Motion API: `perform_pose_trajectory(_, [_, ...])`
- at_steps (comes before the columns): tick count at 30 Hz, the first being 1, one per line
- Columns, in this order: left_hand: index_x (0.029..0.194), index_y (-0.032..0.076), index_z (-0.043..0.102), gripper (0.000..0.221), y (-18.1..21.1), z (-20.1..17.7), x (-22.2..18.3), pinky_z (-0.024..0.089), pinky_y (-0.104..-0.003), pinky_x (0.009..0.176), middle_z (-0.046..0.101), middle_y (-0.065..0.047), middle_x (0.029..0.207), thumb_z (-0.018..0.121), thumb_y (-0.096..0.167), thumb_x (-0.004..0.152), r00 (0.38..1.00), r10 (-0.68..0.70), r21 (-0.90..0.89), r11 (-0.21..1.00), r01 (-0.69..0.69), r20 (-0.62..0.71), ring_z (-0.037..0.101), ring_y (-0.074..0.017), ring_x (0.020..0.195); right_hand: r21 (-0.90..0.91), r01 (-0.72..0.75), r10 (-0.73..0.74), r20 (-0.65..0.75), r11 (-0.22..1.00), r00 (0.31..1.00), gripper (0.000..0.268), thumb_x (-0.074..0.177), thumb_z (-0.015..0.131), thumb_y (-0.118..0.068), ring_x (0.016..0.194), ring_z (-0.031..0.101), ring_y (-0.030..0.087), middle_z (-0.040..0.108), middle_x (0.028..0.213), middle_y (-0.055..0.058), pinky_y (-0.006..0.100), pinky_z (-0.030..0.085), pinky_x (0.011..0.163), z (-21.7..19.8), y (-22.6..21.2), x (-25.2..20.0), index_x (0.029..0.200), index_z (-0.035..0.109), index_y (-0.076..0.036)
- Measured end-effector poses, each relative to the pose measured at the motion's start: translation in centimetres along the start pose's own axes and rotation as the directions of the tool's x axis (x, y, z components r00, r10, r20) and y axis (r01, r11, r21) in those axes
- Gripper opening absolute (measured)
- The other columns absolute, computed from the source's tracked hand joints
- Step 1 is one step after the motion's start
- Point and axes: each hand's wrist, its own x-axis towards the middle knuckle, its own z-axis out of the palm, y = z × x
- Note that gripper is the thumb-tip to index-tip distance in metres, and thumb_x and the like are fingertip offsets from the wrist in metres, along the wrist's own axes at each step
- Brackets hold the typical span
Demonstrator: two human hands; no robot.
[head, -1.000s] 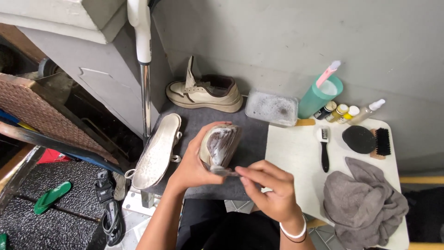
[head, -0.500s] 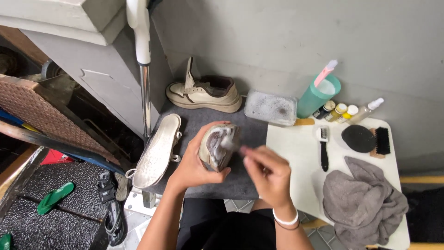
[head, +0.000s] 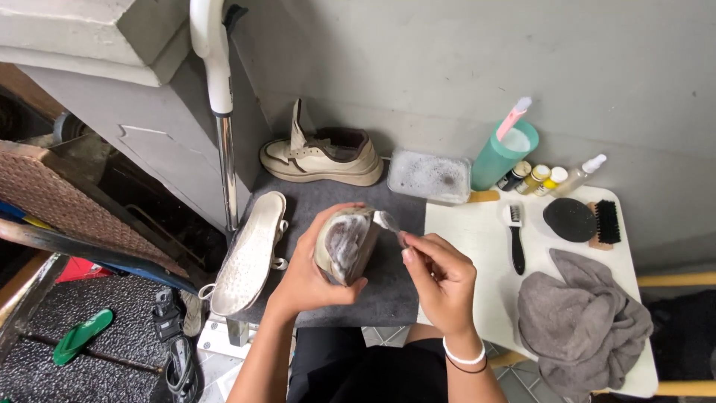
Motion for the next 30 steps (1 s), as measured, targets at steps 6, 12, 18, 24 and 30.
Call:
perform_pose_trajectory(6, [0.140, 0.004, 0.049, 0.085, -0.3, -0.5, -0.3, 0.045, -0.038, 0.115, 0.060, -0.013, 0.142, 0.079, 0.015, 0.061, 1.000, 0.001, -0.010, 1.000, -0.001, -0.010, 0.060, -0.0257, 0.133, -0.016, 0.051, -0.048, 0.118, 0.999, 0.992, 0.024, 0.096, 0.065, -0.001, 0.066, 0.056, 0.011, 0.069, 0.085, 0.009, 0.021, 0.043, 0.053, 0.4, -0.8, 0.0, 0.118, 0.071, 0.002])
perform_pose_trajectory(12, [0.142, 0.003, 0.048, 0.088, -1.5, -1.3, -0.9, 0.044, -0.037, 0.116, 0.060, -0.014, 0.144, 0.081, 0.016, 0.061, 0.999, 0.013, -0.032, 0.999, -0.014, -0.034, 0.060, -0.0256, 0.133, -0.054, 0.034, -0.021, 0.212, 0.998, 0.977, 0.022, 0.095, 0.066, -0.003, 0.062, 0.052, 0.010, 0.067, 0.081, 0.006, 0.023, 0.040, 0.054, 1.2, -2.6, 0.4, 0.116, 0.074, 0.000])
perform_pose_trajectory(18, [0.141, 0.003, 0.047, 0.086, -1.9, -2.2, -0.8, 0.046, -0.039, 0.115, 0.060, -0.014, 0.142, 0.080, 0.019, 0.064, 0.999, 0.034, -0.102, 0.994, -0.037, -0.025, 0.060, -0.0269, 0.132, -0.106, 0.066, -0.038, 0.253, 0.992, 0.967, 0.023, 0.095, 0.065, -0.003, 0.059, 0.051, 0.009, 0.068, 0.083, 0.008, 0.022, 0.038, 0.051, 1.8, -3.5, 1.1, 0.116, 0.074, -0.001])
perform_pose_trajectory(24, [0.142, 0.004, 0.046, 0.086, -2.0, -3.0, -1.0, 0.047, -0.039, 0.114, 0.058, -0.015, 0.145, 0.081, 0.019, 0.066, 0.999, 0.044, -0.133, 0.990, -0.047, -0.025, 0.061, -0.0270, 0.133, -0.158, 0.054, -0.009, 0.273, 0.986, 0.962, 0.024, 0.092, 0.068, -0.001, 0.056, 0.051, 0.008, 0.069, 0.082, 0.007, 0.022, 0.039, 0.050, 2.4, -4.8, 1.8, 0.114, 0.075, 0.000])
perform_pose_trajectory(30, [0.142, 0.004, 0.048, 0.087, -2.2, -3.4, -1.0, 0.042, -0.036, 0.116, 0.060, -0.011, 0.144, 0.081, 0.018, 0.062, 0.999, 0.019, -0.103, 0.994, -0.022, -0.029, 0.059, -0.0236, 0.134, -0.118, 0.032, 0.007, 0.315, 0.993, 0.949, 0.026, 0.091, 0.069, 0.001, 0.057, 0.049, 0.007, 0.068, 0.082, 0.006, 0.021, 0.037, 0.050, 2.5, -5.2, 2.1, 0.116, 0.076, -0.003])
